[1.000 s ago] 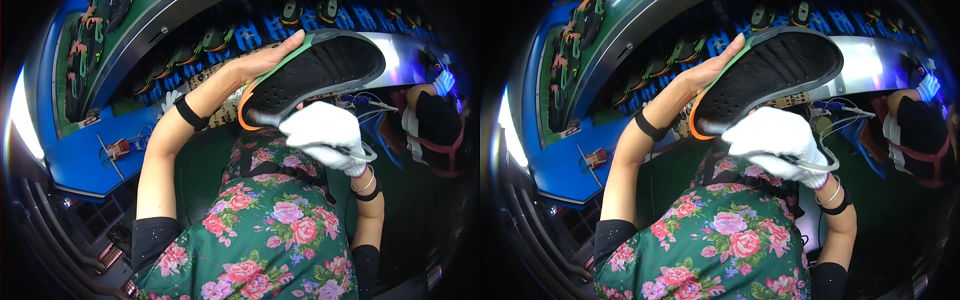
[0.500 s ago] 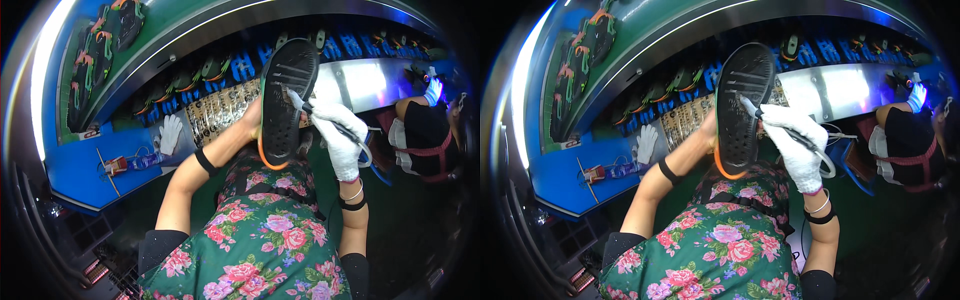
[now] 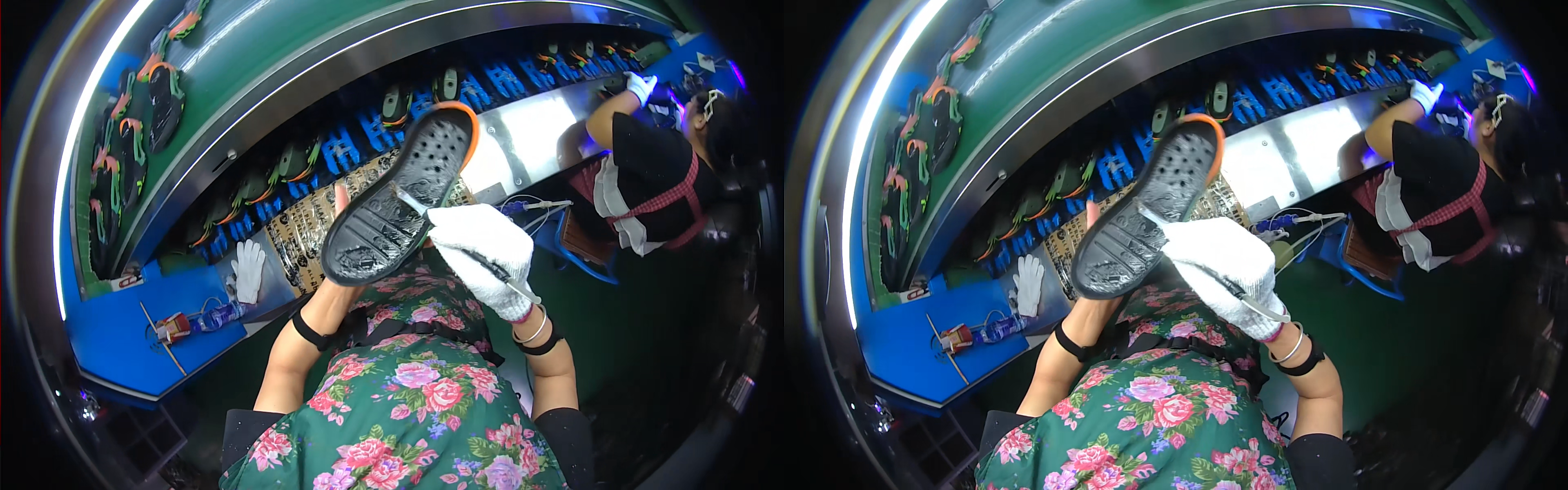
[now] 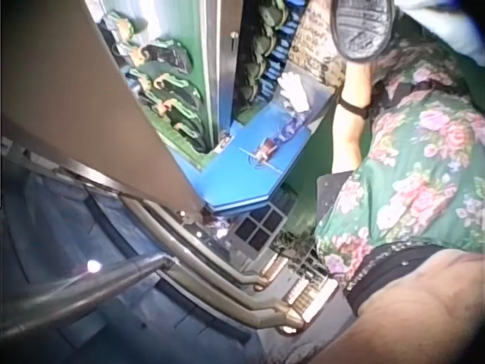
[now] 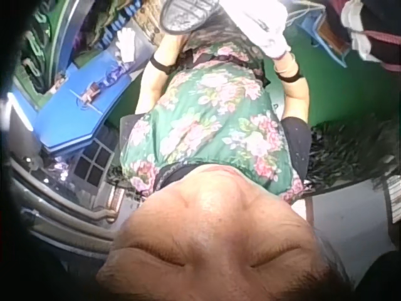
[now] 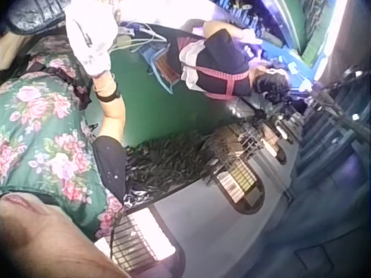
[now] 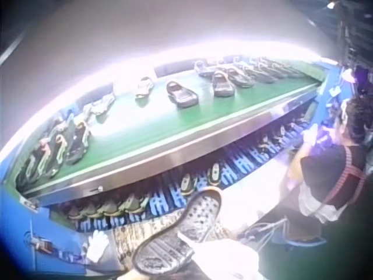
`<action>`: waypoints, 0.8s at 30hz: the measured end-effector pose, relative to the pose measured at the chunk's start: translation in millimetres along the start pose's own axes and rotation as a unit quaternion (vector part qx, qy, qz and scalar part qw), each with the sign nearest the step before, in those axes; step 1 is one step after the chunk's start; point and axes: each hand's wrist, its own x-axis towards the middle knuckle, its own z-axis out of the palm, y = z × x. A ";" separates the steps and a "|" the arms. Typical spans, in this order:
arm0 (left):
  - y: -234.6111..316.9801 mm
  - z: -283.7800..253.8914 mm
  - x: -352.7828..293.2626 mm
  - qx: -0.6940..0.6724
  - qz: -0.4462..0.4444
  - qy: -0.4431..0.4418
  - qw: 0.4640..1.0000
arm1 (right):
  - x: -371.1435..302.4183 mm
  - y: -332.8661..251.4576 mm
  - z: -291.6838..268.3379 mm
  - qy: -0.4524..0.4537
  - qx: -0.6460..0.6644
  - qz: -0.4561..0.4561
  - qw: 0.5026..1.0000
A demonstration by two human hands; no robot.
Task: Apply adhesive to the bottom of shoe soles using a brush tool.
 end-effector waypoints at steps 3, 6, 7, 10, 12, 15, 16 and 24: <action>-0.1 -19.7 -18.4 -0.010 -0.009 0.055 0.998 | 10.9 -8.8 -7.2 0.011 0.011 -0.010 1.000; -2.8 -59.8 -18.5 0.026 0.033 0.093 0.995 | 19.2 -17.5 -10.5 0.004 0.002 -0.019 1.000; -8.2 -56.8 -8.7 0.097 0.037 0.155 0.982 | 20.8 -17.9 -11.5 -0.007 -0.013 -0.024 1.000; -32.8 -8.7 10.9 0.047 0.034 0.127 0.990 | 30.9 -19.5 -14.1 -0.029 -0.022 -0.024 0.999; -37.8 2.4 13.2 0.096 0.033 0.156 0.982 | 33.7 -13.6 -14.4 -0.034 -0.053 -0.044 0.997; -42.1 2.0 11.7 0.151 0.026 0.166 0.974 | 22.2 -3.7 -6.3 -0.041 -0.121 -0.027 0.991; -43.1 -4.4 11.2 0.057 0.025 0.100 0.993 | 7.3 6.8 -1.1 -0.077 -0.099 0.019 0.992; -40.1 -35.4 3.1 0.026 0.034 0.123 0.991 | 14.8 1.6 4.2 -0.089 -0.001 -0.015 0.996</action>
